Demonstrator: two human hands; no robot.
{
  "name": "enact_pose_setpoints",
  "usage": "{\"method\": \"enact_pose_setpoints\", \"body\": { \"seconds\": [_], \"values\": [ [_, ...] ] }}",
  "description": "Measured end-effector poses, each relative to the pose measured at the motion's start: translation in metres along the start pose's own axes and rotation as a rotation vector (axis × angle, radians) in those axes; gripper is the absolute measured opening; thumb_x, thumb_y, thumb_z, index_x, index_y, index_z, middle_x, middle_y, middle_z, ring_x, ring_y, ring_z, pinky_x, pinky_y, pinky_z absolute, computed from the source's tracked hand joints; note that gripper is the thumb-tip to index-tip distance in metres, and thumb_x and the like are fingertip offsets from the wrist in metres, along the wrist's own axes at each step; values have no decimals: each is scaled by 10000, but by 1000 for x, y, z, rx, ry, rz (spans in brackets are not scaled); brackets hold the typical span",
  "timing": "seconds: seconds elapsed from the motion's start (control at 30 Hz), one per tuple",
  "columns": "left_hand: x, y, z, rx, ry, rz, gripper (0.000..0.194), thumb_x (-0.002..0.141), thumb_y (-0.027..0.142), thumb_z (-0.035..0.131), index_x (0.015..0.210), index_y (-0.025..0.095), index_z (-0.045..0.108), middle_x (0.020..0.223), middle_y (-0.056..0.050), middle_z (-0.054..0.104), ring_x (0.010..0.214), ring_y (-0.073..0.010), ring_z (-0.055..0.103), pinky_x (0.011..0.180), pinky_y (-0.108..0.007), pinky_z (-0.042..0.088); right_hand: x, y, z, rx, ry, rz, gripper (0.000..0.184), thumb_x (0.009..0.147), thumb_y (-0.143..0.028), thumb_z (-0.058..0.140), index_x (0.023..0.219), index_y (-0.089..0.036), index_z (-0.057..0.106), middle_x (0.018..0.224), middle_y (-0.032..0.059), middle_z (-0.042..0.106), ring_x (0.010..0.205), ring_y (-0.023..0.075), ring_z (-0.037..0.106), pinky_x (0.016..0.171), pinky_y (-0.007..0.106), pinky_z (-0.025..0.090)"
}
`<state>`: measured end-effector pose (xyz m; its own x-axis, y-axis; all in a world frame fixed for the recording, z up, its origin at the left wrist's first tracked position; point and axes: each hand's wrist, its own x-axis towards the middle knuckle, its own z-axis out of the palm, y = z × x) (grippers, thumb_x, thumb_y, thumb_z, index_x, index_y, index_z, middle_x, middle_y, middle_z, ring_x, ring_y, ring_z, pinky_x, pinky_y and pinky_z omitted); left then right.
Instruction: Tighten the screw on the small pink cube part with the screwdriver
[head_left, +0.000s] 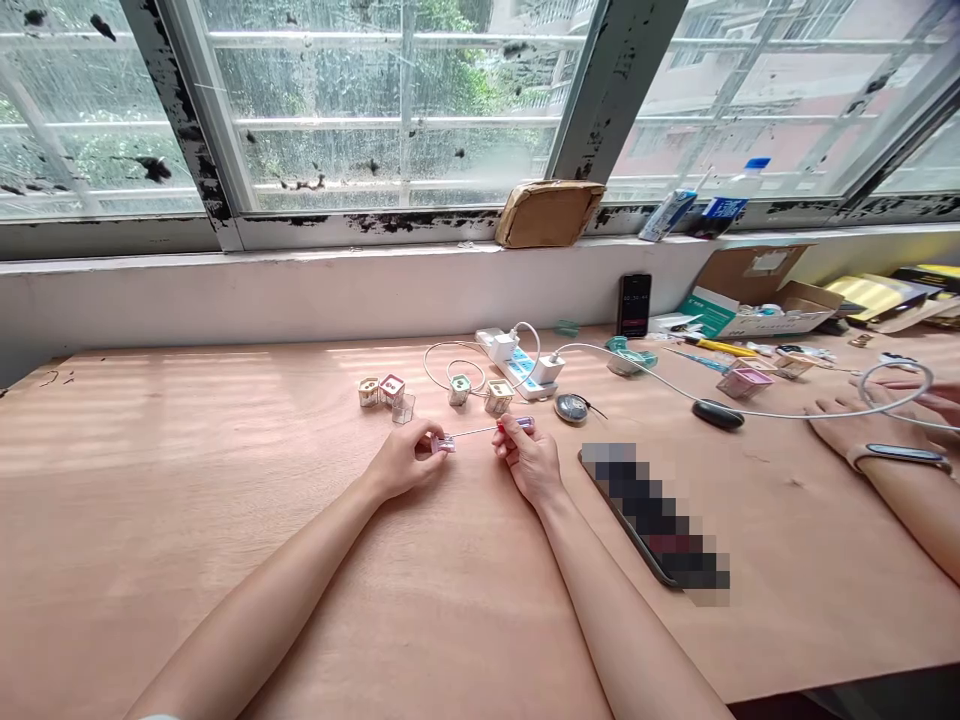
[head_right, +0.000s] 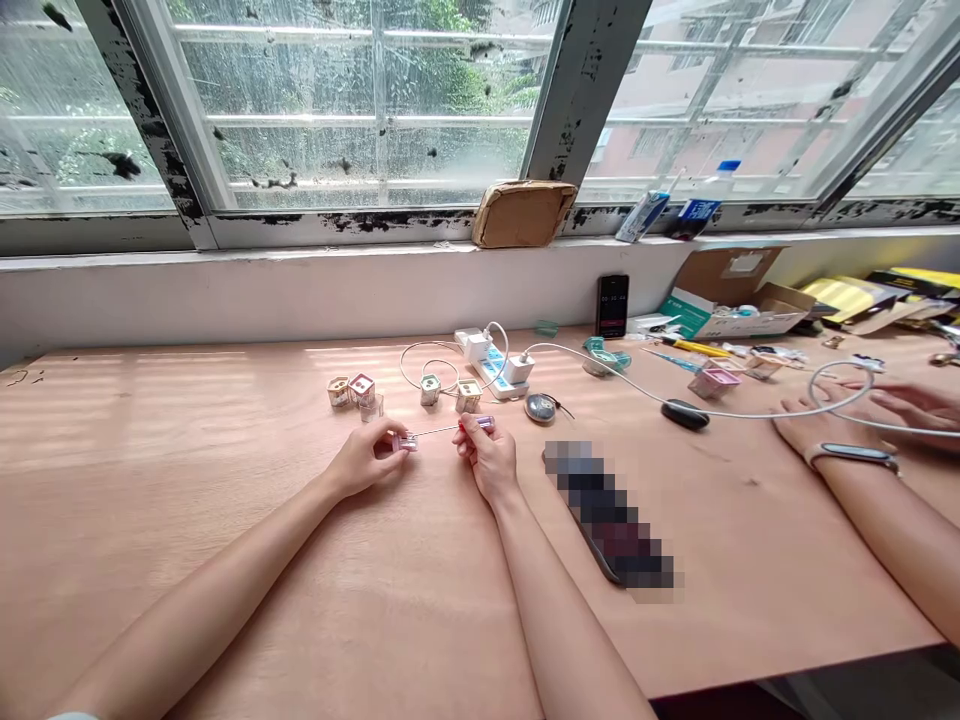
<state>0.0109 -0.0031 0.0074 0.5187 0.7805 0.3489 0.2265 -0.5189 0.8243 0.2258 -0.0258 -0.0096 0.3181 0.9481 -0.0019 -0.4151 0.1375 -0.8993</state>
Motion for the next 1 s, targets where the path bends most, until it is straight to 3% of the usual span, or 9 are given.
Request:
{"method": "enact_pose_setpoints", "body": {
  "seconds": [0.4, 1.0],
  "values": [
    [-1, -4, 1, 102, -12, 52, 180, 825, 207, 611, 1003, 185, 612, 873, -18, 619, 782, -120, 559, 704, -218, 445, 1, 2, 1, -15, 1, -6, 469, 564, -492, 884, 748, -134, 645, 589, 14, 627, 452, 63, 498, 411, 158, 362],
    [-1, -6, 3, 63, -16, 73, 188, 818, 176, 601, 1006, 190, 610, 900, -16, 634, 776, -113, 573, 713, -222, 461, 0, 2, 0, -76, -19, -12, 467, 596, -513, 863, 747, -135, 635, 591, 16, 622, 442, 68, 495, 398, 169, 358]
  ]
}}
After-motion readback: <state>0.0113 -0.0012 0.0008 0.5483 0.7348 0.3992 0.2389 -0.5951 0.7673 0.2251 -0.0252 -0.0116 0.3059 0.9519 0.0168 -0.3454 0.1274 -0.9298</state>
